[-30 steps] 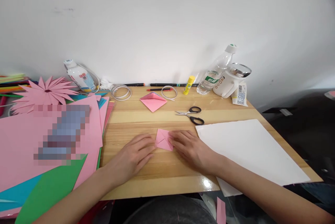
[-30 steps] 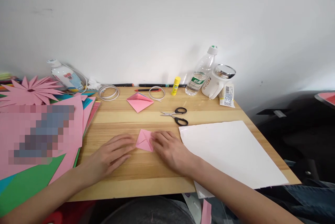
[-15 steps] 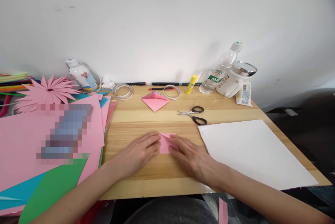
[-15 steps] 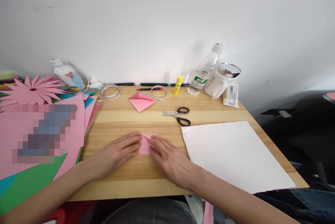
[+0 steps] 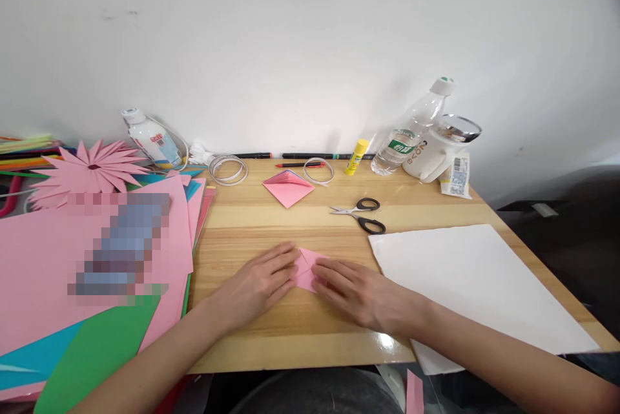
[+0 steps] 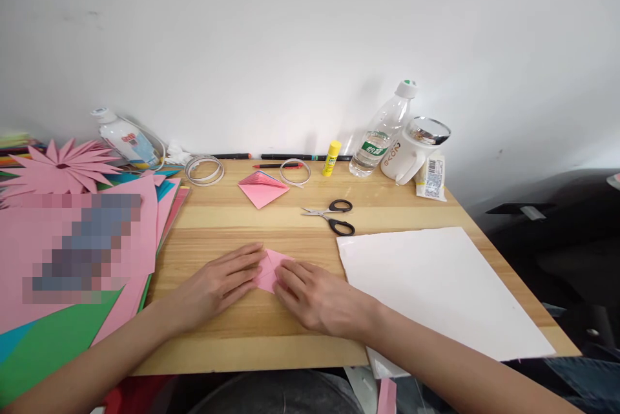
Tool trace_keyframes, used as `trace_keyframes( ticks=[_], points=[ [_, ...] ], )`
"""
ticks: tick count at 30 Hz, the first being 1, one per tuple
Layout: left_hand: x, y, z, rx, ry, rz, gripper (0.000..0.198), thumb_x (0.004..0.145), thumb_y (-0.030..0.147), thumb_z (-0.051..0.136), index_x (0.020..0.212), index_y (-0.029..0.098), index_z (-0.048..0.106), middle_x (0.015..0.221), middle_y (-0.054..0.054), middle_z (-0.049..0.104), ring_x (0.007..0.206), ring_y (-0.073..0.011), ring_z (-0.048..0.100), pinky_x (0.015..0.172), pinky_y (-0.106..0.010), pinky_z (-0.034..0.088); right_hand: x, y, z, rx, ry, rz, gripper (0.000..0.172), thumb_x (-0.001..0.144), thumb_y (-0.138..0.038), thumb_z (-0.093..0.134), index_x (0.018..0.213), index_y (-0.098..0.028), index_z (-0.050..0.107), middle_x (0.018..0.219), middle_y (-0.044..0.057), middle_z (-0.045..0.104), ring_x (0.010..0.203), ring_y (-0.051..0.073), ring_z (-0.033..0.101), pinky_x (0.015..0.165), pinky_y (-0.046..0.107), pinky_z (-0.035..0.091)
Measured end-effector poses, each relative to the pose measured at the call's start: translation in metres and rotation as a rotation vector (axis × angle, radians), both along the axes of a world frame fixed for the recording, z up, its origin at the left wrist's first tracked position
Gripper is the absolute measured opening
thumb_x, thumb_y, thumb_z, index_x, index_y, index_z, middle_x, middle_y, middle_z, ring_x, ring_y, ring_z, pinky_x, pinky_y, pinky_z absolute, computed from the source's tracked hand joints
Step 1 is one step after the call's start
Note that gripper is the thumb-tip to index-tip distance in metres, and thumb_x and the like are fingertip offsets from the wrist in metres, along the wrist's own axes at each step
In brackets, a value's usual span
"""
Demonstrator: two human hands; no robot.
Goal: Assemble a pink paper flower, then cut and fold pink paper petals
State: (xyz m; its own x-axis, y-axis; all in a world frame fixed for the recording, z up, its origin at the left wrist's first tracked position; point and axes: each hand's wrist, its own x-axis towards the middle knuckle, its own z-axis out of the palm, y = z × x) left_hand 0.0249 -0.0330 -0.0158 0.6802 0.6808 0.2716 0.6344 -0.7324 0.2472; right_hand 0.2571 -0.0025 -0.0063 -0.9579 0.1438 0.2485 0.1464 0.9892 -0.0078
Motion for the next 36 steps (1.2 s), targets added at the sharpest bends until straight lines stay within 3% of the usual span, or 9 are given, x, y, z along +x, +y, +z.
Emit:
trace_keyframes(
  ticks=[5, 8, 13, 16, 20, 23, 27, 31, 36],
  points=[
    [0.002, 0.000, -0.005, 0.043, -0.030, 0.016, 0.026, 0.089, 0.017, 0.041, 0.097, 0.011, 0.064, 0.116, -0.011, 0.061, 0.117, -0.0202, 0.048, 0.096, -0.036, 0.046, 0.002, 0.007, 0.000, 0.029, -0.035, 0.052, 0.030, 0.090, -0.007, 0.029, 0.107, -0.001, 0.054, 0.104, 0.021, 0.060, 0.107, 0.024, 0.054, 0.086, 0.038, 0.049],
    [0.008, 0.000, -0.007, 0.119, -0.037, 0.038, 0.026, 0.088, 0.020, 0.043, 0.087, 0.009, 0.066, 0.105, -0.012, 0.066, 0.110, -0.0209, 0.054, 0.096, -0.035, 0.045, 0.004, 0.012, 0.000, -0.023, -0.037, 0.046, 0.035, 0.093, -0.010, 0.024, 0.110, -0.002, 0.053, 0.106, 0.017, 0.061, 0.109, 0.022, 0.052, 0.089, 0.035, 0.049],
    [0.020, -0.005, -0.005, 0.269, 0.086, 0.064, 0.035, 0.084, 0.032, 0.050, 0.089, 0.001, 0.064, 0.096, -0.019, 0.066, 0.105, -0.0292, 0.056, 0.091, -0.040, 0.046, 0.005, 0.014, 0.000, -0.040, -0.036, 0.053, 0.034, 0.093, -0.010, 0.025, 0.107, 0.000, 0.055, 0.107, 0.018, 0.060, 0.109, 0.023, 0.052, 0.090, 0.035, 0.048],
    [0.024, -0.008, -0.002, 0.333, 0.164, -0.003, 0.026, 0.086, 0.022, 0.047, 0.090, 0.001, 0.062, 0.093, -0.019, 0.065, 0.099, -0.0275, 0.057, 0.087, -0.039, 0.046, 0.005, 0.013, -0.001, -0.080, -0.063, 0.033, 0.031, 0.093, -0.010, 0.028, 0.105, -0.001, 0.055, 0.106, 0.017, 0.061, 0.111, 0.023, 0.050, 0.091, 0.033, 0.047],
    [0.026, -0.012, 0.004, 0.332, 0.293, -0.167, 0.020, 0.085, 0.010, 0.043, 0.082, 0.006, 0.062, 0.079, -0.012, 0.063, 0.077, -0.0217, 0.058, 0.070, -0.035, 0.049, 0.004, 0.012, -0.003, -0.120, -0.047, -0.001, 0.026, 0.093, -0.016, 0.033, 0.102, -0.006, 0.056, 0.105, 0.014, 0.061, 0.111, 0.021, 0.050, 0.089, 0.032, 0.049],
    [0.028, -0.014, 0.003, 0.330, 0.294, -0.153, 0.020, 0.084, 0.008, 0.041, 0.080, 0.006, 0.061, 0.075, -0.012, 0.060, 0.071, -0.0203, 0.055, 0.065, -0.033, 0.048, 0.002, 0.010, -0.004, -0.118, 0.003, -0.023, 0.023, 0.092, -0.020, 0.037, 0.098, -0.009, 0.056, 0.104, 0.012, 0.061, 0.106, 0.020, 0.053, 0.086, 0.032, 0.050],
    [0.033, -0.016, -0.006, 0.241, 0.112, -0.024, 0.020, 0.086, 0.009, 0.041, 0.076, 0.008, 0.059, 0.071, -0.008, 0.057, 0.072, -0.0182, 0.052, 0.068, -0.032, 0.048, 0.000, 0.003, -0.010, -0.085, 0.070, -0.083, 0.020, 0.090, -0.020, 0.040, 0.093, -0.010, 0.057, 0.103, 0.013, 0.061, 0.102, 0.021, 0.055, 0.081, 0.032, 0.051],
    [0.031, -0.020, -0.011, 0.032, -0.161, 0.104, 0.018, 0.086, 0.010, 0.044, 0.075, 0.011, 0.058, 0.078, -0.007, 0.056, 0.079, -0.0156, 0.052, 0.071, -0.028, 0.047, -0.004, -0.004, -0.018, -0.153, 0.133, -0.211, 0.016, 0.087, -0.014, 0.044, 0.084, -0.014, 0.059, 0.102, 0.010, 0.061, 0.098, 0.019, 0.055, 0.077, 0.029, 0.051],
    [0.015, -0.015, -0.005, -0.174, -0.289, 0.021, 0.018, 0.085, 0.012, 0.045, 0.082, 0.015, 0.062, 0.087, -0.006, 0.057, 0.088, -0.0154, 0.051, 0.077, -0.029, 0.045, -0.009, -0.009, -0.020, -0.326, 0.267, -0.368, 0.015, 0.085, -0.015, 0.048, 0.076, -0.017, 0.060, 0.094, 0.008, 0.062, 0.088, 0.017, 0.058, 0.072, 0.030, 0.052]
  ],
)
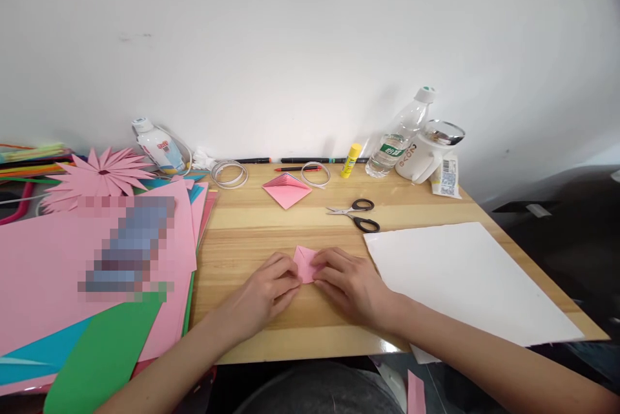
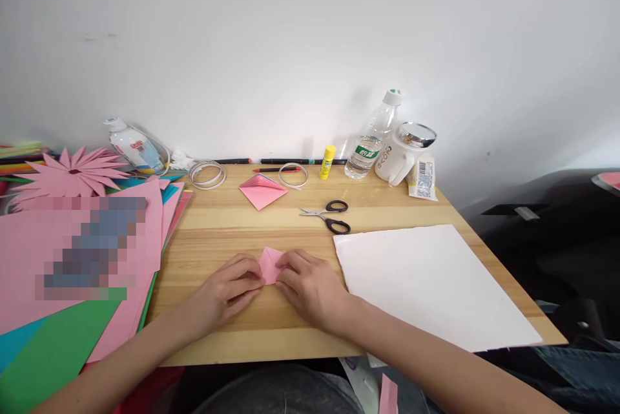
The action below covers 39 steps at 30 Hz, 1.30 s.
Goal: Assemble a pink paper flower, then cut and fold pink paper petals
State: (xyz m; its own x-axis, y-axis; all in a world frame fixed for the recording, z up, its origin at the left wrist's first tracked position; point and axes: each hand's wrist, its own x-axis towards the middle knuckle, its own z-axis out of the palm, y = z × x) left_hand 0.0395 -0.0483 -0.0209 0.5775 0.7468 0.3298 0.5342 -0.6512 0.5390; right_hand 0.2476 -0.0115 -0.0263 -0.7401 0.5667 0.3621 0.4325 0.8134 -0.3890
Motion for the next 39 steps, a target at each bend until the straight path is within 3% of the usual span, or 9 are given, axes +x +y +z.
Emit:
trace_keyframes(
  ticks=[4, 9, 13, 18, 22, 31, 39],
  points=[
    [-0.008, 0.007, 0.006, -0.065, 0.047, -0.072, 0.021, 0.087, 0.013, 0.042, 0.084, 0.015, 0.063, 0.087, -0.006, 0.057, 0.088, -0.0150, 0.051, 0.078, -0.029, 0.044, 0.000, -0.002, -0.005, -0.123, 0.161, -0.050, 0.009, 0.084, -0.017, 0.051, 0.079, -0.017, 0.059, 0.093, 0.008, 0.064, 0.091, 0.018, 0.059, 0.077, 0.033, 0.052],
    [-0.003, 0.005, 0.010, -0.056, 0.070, -0.032, 0.023, 0.087, 0.013, 0.041, 0.079, 0.014, 0.062, 0.087, -0.007, 0.057, 0.086, -0.0149, 0.051, 0.076, -0.028, 0.044, 0.002, -0.004, -0.011, -0.114, 0.181, -0.007, 0.011, 0.085, -0.015, 0.048, 0.083, -0.017, 0.059, 0.098, 0.009, 0.064, 0.098, 0.020, 0.056, 0.083, 0.036, 0.050],
    [-0.001, 0.004, 0.009, -0.061, 0.060, -0.003, 0.021, 0.086, 0.013, 0.043, 0.077, 0.015, 0.062, 0.087, -0.006, 0.056, 0.086, -0.0149, 0.050, 0.076, -0.028, 0.043, 0.001, -0.001, -0.007, -0.196, 0.145, -0.042, 0.011, 0.083, -0.014, 0.051, 0.078, -0.017, 0.060, 0.097, 0.009, 0.062, 0.090, 0.019, 0.057, 0.077, 0.035, 0.050],
    [0.002, 0.005, 0.005, -0.015, 0.101, 0.069, 0.025, 0.086, 0.017, 0.047, 0.065, 0.015, 0.061, 0.071, -0.004, 0.053, 0.076, -0.0156, 0.046, 0.068, -0.029, 0.041, -0.004, 0.004, 0.002, -0.245, 0.178, -0.069, 0.011, 0.078, -0.010, 0.054, 0.073, -0.017, 0.060, 0.087, 0.007, 0.065, 0.088, 0.019, 0.056, 0.075, 0.034, 0.049],
    [0.005, 0.002, 0.004, -0.012, 0.095, 0.107, 0.019, 0.084, 0.016, 0.049, 0.071, 0.015, 0.062, 0.070, -0.004, 0.056, 0.075, -0.0159, 0.046, 0.066, -0.028, 0.041, -0.006, 0.006, 0.004, -0.248, 0.207, -0.050, 0.012, 0.079, -0.010, 0.055, 0.073, -0.018, 0.062, 0.083, 0.006, 0.067, 0.087, 0.018, 0.057, 0.073, 0.032, 0.050],
    [0.011, 0.005, 0.001, -0.106, 0.032, 0.188, 0.011, 0.080, 0.014, 0.056, 0.073, 0.016, 0.064, 0.073, -0.004, 0.060, 0.075, -0.0162, 0.051, 0.065, -0.027, 0.044, -0.004, 0.008, 0.007, -0.294, 0.150, -0.026, 0.012, 0.080, -0.012, 0.050, 0.076, -0.017, 0.060, 0.088, 0.007, 0.065, 0.078, 0.015, 0.060, 0.070, 0.028, 0.049],
    [0.019, 0.004, 0.007, -0.201, 0.044, 0.342, 0.015, 0.078, 0.011, 0.056, 0.068, 0.017, 0.065, 0.063, -0.002, 0.063, 0.069, -0.0169, 0.051, 0.061, -0.028, 0.044, -0.009, 0.012, 0.013, -0.392, 0.034, -0.093, 0.011, 0.078, -0.010, 0.048, 0.073, -0.016, 0.054, 0.069, 0.002, 0.060, 0.060, 0.012, 0.053, 0.056, 0.022, 0.041]
  ],
)
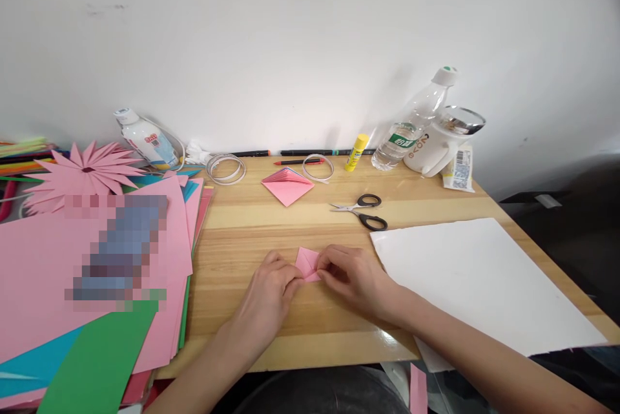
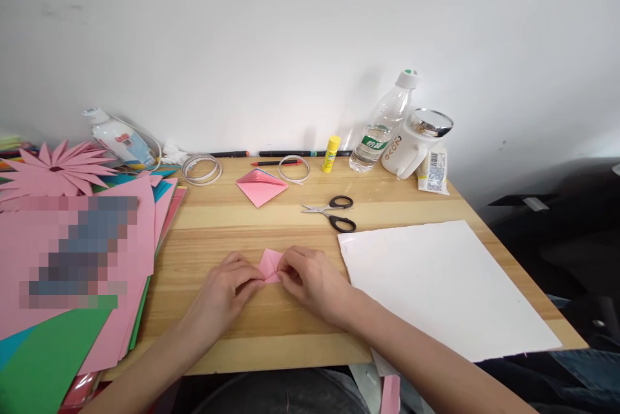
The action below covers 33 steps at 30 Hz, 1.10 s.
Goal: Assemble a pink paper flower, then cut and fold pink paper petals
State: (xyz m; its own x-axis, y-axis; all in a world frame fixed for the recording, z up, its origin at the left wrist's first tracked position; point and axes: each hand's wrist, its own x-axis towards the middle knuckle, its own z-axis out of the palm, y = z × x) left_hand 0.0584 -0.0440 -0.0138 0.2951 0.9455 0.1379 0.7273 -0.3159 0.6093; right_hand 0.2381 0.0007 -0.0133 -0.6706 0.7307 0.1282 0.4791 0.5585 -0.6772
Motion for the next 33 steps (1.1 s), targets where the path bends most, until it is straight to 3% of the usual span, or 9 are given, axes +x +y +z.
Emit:
trace_keyframes(
  ticks=[6, 11, 14, 20, 24, 27, 33],
  points=[
    [0.005, -0.007, -0.004, 0.066, 0.021, 0.083, 0.018, 0.080, 0.009, 0.048, 0.070, 0.016, 0.060, 0.065, -0.003, 0.060, 0.069, -0.0182, 0.050, 0.061, -0.031, 0.046, -0.004, 0.000, 0.001, 0.047, -0.107, -0.041, 0.013, 0.078, -0.008, 0.047, 0.070, -0.016, 0.053, 0.066, 0.002, 0.059, 0.058, 0.013, 0.052, 0.054, 0.023, 0.038],
    [0.008, -0.006, -0.004, 0.049, 0.053, 0.097, 0.016, 0.078, 0.008, 0.049, 0.068, 0.015, 0.058, 0.065, -0.003, 0.060, 0.069, -0.0190, 0.051, 0.060, -0.033, 0.046, -0.004, 0.000, 0.000, 0.057, -0.134, -0.028, 0.014, 0.082, -0.014, 0.049, 0.087, -0.018, 0.061, 0.078, 0.003, 0.062, 0.066, 0.014, 0.057, 0.059, 0.023, 0.040],
    [0.009, -0.004, -0.005, 0.055, 0.055, 0.102, 0.014, 0.078, 0.008, 0.051, 0.069, 0.015, 0.059, 0.067, -0.004, 0.061, 0.070, -0.0191, 0.052, 0.061, -0.033, 0.047, -0.005, 0.001, -0.002, 0.036, -0.116, -0.026, 0.015, 0.084, -0.020, 0.052, 0.088, -0.022, 0.066, 0.080, 0.003, 0.063, 0.068, 0.013, 0.058, 0.061, 0.023, 0.040],
    [-0.003, -0.023, -0.006, 0.240, -0.009, 0.035, 0.013, 0.084, 0.011, 0.047, 0.087, 0.014, 0.059, 0.079, -0.007, 0.062, 0.077, -0.0172, 0.056, 0.067, -0.033, 0.051, -0.006, 0.003, -0.009, 0.038, -0.046, -0.054, 0.013, 0.080, -0.017, 0.058, 0.082, -0.021, 0.070, 0.073, 0.002, 0.064, 0.062, 0.012, 0.058, 0.057, 0.022, 0.040],
    [-0.014, -0.048, -0.008, 0.447, 0.211, -0.164, 0.028, 0.087, 0.006, 0.036, 0.107, 0.012, 0.055, 0.103, -0.012, 0.065, 0.102, -0.0216, 0.057, 0.086, -0.038, 0.051, -0.007, 0.003, -0.010, 0.039, -0.028, -0.049, 0.014, 0.080, -0.016, 0.056, 0.081, -0.021, 0.070, 0.074, 0.002, 0.065, 0.064, 0.012, 0.059, 0.058, 0.022, 0.041],
    [-0.014, -0.058, -0.013, 0.478, 0.377, -0.239, 0.030, 0.088, 0.011, 0.040, 0.116, 0.006, 0.050, 0.119, -0.016, 0.058, 0.116, -0.0244, 0.049, 0.091, -0.037, 0.049, -0.007, 0.003, -0.010, 0.033, -0.038, -0.064, 0.014, 0.080, -0.017, 0.056, 0.080, -0.021, 0.070, 0.073, 0.002, 0.065, 0.062, 0.012, 0.059, 0.057, 0.022, 0.041],
    [-0.007, -0.054, -0.018, 0.464, 0.481, -0.220, 0.038, 0.087, 0.023, 0.045, 0.120, 0.004, 0.047, 0.124, -0.019, 0.053, 0.121, -0.0276, 0.042, 0.092, -0.039, 0.049, -0.008, 0.001, -0.009, 0.054, -0.028, -0.090, 0.016, 0.081, -0.016, 0.054, 0.079, -0.020, 0.069, 0.071, 0.003, 0.065, 0.059, 0.012, 0.058, 0.054, 0.021, 0.041]
  ],
)
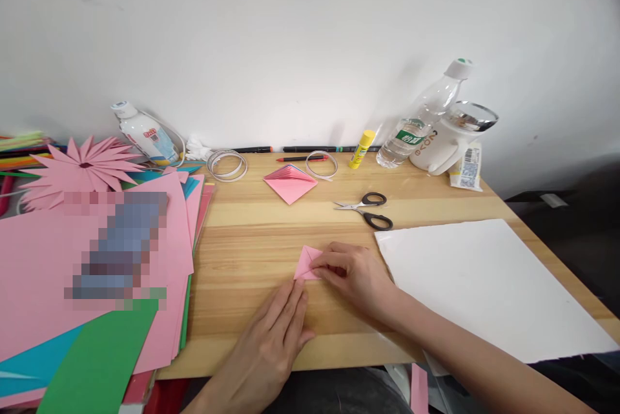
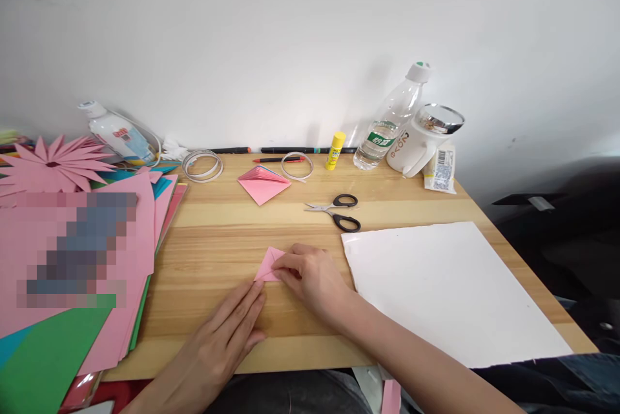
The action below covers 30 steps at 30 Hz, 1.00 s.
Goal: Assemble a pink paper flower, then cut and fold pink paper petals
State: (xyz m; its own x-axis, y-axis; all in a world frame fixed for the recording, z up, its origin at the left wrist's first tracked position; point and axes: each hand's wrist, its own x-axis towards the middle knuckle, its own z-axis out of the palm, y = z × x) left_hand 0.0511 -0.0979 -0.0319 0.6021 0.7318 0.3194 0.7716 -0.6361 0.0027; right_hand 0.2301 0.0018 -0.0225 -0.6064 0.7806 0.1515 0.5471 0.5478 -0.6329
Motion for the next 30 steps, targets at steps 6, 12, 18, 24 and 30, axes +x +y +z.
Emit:
trace_keyframes(
  ticks=[6, 12, 18, 24, 30],
  points=[
    [-0.001, -0.003, -0.003, -0.007, 0.034, 0.002, 0.040, 0.086, 0.022, 0.047, 0.119, -0.002, 0.046, 0.126, -0.022, 0.050, 0.124, -0.0308, 0.036, 0.094, -0.039, 0.047, 0.001, 0.000, -0.001, -0.024, 0.008, -0.003, 0.014, 0.081, -0.017, 0.055, 0.080, -0.019, 0.069, 0.072, 0.003, 0.065, 0.061, 0.012, 0.059, 0.056, 0.021, 0.042],
    [-0.002, -0.003, 0.000, -0.089, -0.010, 0.008, 0.036, 0.089, 0.012, 0.035, 0.122, 0.004, 0.045, 0.127, -0.018, 0.051, 0.125, -0.0264, 0.035, 0.093, -0.036, 0.048, 0.000, 0.000, 0.000, -0.033, 0.018, 0.002, 0.014, 0.081, -0.018, 0.055, 0.078, -0.019, 0.068, 0.071, 0.002, 0.065, 0.060, 0.012, 0.058, 0.056, 0.021, 0.043],
    [-0.005, -0.005, -0.003, -0.156, -0.039, -0.003, 0.040, 0.087, 0.005, 0.031, 0.126, 0.005, 0.041, 0.130, -0.018, 0.048, 0.126, -0.0262, 0.033, 0.095, -0.038, 0.046, 0.000, 0.000, 0.000, -0.031, 0.025, 0.007, 0.015, 0.081, -0.017, 0.054, 0.078, -0.020, 0.068, 0.071, 0.003, 0.065, 0.061, 0.012, 0.058, 0.055, 0.021, 0.042],
    [-0.011, -0.011, -0.014, -0.200, -0.034, -0.013, 0.043, 0.085, 0.004, 0.034, 0.128, 0.008, 0.039, 0.136, -0.015, 0.042, 0.129, -0.0265, 0.030, 0.096, -0.039, 0.046, 0.000, 0.001, -0.001, -0.052, 0.024, 0.007, 0.014, 0.080, -0.016, 0.055, 0.079, -0.020, 0.068, 0.073, 0.002, 0.065, 0.062, 0.012, 0.058, 0.056, 0.022, 0.042],
    [-0.011, -0.012, -0.014, -0.139, -0.026, 0.018, 0.045, 0.085, 0.005, 0.032, 0.129, 0.009, 0.037, 0.135, -0.015, 0.042, 0.126, -0.0252, 0.035, 0.097, -0.042, 0.043, 0.000, 0.000, -0.001, -0.065, 0.014, 0.004, 0.013, 0.080, -0.016, 0.055, 0.079, -0.020, 0.068, 0.073, 0.002, 0.065, 0.062, 0.012, 0.057, 0.057, 0.022, 0.042]
  ],
)
